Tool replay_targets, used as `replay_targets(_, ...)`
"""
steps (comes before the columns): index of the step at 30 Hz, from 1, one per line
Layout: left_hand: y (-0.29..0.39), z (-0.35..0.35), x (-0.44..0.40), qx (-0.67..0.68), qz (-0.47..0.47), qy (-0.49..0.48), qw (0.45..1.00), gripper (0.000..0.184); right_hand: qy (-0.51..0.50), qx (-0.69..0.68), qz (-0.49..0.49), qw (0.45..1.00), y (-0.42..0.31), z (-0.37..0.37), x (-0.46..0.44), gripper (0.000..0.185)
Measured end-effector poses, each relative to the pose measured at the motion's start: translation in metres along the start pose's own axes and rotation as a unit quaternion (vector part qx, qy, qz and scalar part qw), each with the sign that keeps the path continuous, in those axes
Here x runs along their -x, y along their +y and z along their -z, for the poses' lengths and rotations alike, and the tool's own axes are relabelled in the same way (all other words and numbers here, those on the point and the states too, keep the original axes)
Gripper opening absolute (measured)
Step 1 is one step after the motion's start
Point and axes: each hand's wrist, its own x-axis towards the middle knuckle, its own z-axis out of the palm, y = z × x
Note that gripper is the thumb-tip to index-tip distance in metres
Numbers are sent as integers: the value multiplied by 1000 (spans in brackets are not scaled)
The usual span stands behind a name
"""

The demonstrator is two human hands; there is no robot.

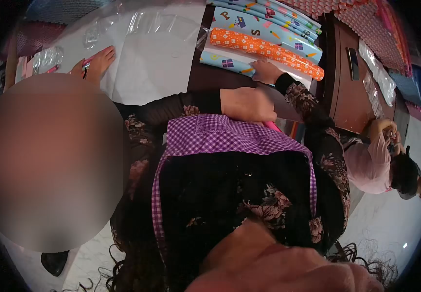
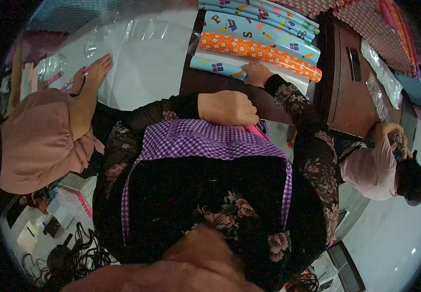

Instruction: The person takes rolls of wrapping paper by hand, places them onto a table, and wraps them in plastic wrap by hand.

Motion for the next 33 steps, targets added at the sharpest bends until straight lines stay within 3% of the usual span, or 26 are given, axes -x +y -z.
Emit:
replay_targets(5, 4, 11, -18, -22, 6, 6, 1000, 22, 166, -11, -121, 979, -11, -40, -1, 31)
replay_targets(6, 2, 15, -24, 10, 19, -15, 1000, 24, 169, -17, -129, 977, -13, -45, -2, 31)
replay_targets(8, -15, 23, -36, 139, -26, 84, 986, 30, 201, 4, -162, 966, -20, -47, -5, 27)
replay_targets(9, -31, 32, -35, 206, 63, 9, 977, 37, 175, -14, -257, 950, -51, -24, 4, 20)
replay_targets(10, -57, 21, -26, 165, 128, 54, 977, 41, 306, -148, -155, 927, -29, -54, -5, 19)
replay_targets(11, -87, -2, -12, 124, 191, 100, 969, 46, 424, -274, -46, 862, -11, -77, -12, 18)
replay_targets(12, -113, -18, 0, -24, 225, 78, 971, 51, 204, -15, -99, 974, -6, -81, -10, 17)
replay_targets(13, -135, -33, 12, -172, 252, 55, 951, 57, 207, -17, -106, 972, -12, -74, -6, 17)
replay_targets(15, -162, -48, 32, -232, 293, -62, 925, 60, 191, 23, -172, 966, -30, -56, 4, 18)
replay_targets(16, -169, -54, 34, -231, 284, -63, 928, 60, 203, 14, -161, 966, -30, -57, 7, 20)
replay_targets(18, -181, -57, 29, -194, 376, -174, 889, 51, 197, 18, -168, 966, -32, -54, 12, 19)
replay_targets(22, -203, -82, 34, -204, 362, -154, 896, 40, 205, 16, -170, 964, -34, -61, 20, 19)
replay_targets(24, -205, -81, 34, -207, 352, -136, 903, 19, 201, 11, -169, 965, -35, -60, 20, 19)
replay_targets(31, -207, -58, 40, -200, 312, -96, 924, 12, 208, 8, -171, 963, -42, -57, 35, 19)
replay_targets(33, -206, -40, 35, -201, 322, -104, 919, 17, 200, 7, -174, 964, -44, -60, 37, 18)
